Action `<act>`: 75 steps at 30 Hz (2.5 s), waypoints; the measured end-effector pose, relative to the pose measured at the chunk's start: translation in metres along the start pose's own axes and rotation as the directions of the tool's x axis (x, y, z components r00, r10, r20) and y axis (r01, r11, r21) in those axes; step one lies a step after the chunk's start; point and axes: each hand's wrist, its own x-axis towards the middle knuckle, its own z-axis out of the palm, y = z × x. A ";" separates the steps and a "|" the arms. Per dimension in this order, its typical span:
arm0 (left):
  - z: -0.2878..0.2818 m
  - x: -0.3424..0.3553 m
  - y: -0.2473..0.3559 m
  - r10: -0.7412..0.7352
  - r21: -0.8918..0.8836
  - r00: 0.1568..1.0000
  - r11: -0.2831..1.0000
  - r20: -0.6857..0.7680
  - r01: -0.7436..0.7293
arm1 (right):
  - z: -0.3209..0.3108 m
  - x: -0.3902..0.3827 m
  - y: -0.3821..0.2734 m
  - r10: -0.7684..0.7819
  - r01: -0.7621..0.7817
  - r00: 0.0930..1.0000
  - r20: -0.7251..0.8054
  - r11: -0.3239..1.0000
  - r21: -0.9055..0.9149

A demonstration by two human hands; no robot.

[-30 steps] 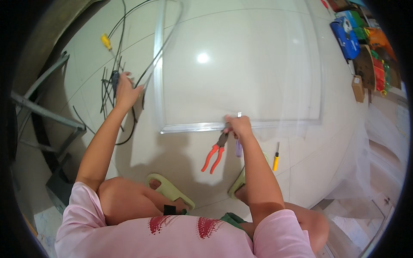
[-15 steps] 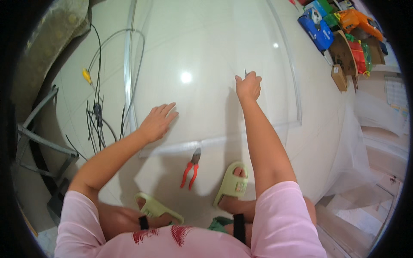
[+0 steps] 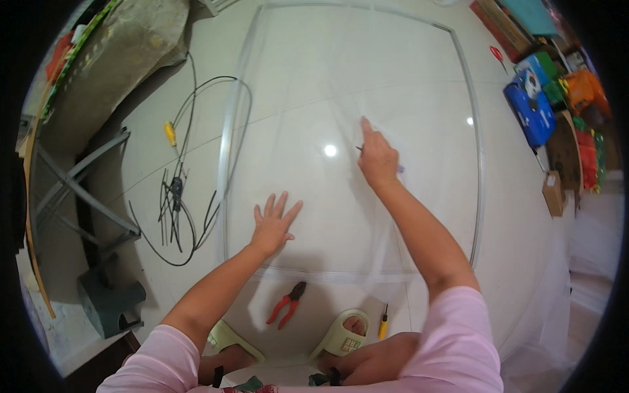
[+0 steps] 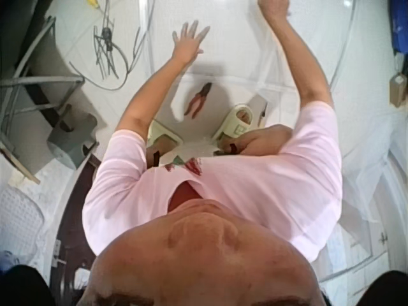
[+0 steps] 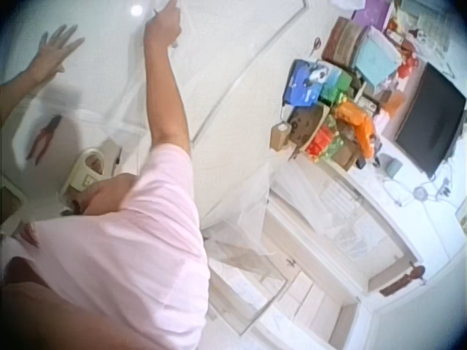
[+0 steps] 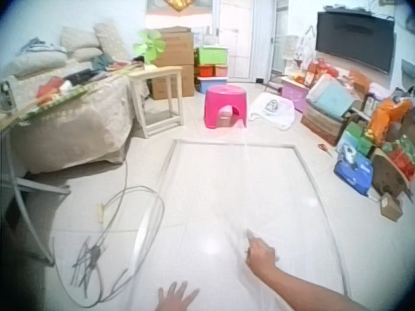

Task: The person uses scissors to cut a piece of mesh, fits it into a rectangular aluminum frame, and uses pliers and a screwdriver to manipulate metal corner pieces and secure the mesh with rubber spline.

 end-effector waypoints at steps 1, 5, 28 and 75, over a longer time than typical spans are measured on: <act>0.000 0.005 0.005 -0.014 -0.027 1.000 1.000 0.005 0.014 | -0.013 0.008 0.006 -0.127 0.130 0.984 -0.123 0.991 0.016; -0.008 0.027 0.018 -0.002 -0.044 1.000 0.999 0.016 0.003 | 0.002 0.027 0.062 0.224 -0.135 0.894 0.388 0.960 -0.244; -0.032 -0.095 -0.146 -0.063 -0.251 0.990 0.964 0.126 0.093 | 0.012 -0.101 -0.174 -0.417 -0.070 0.435 0.798 0.868 0.491; -0.054 -0.140 -0.206 0.079 -0.604 0.983 0.796 0.165 0.037 | -0.027 -0.046 -0.312 0.074 -0.607 0.778 0.623 0.344 0.717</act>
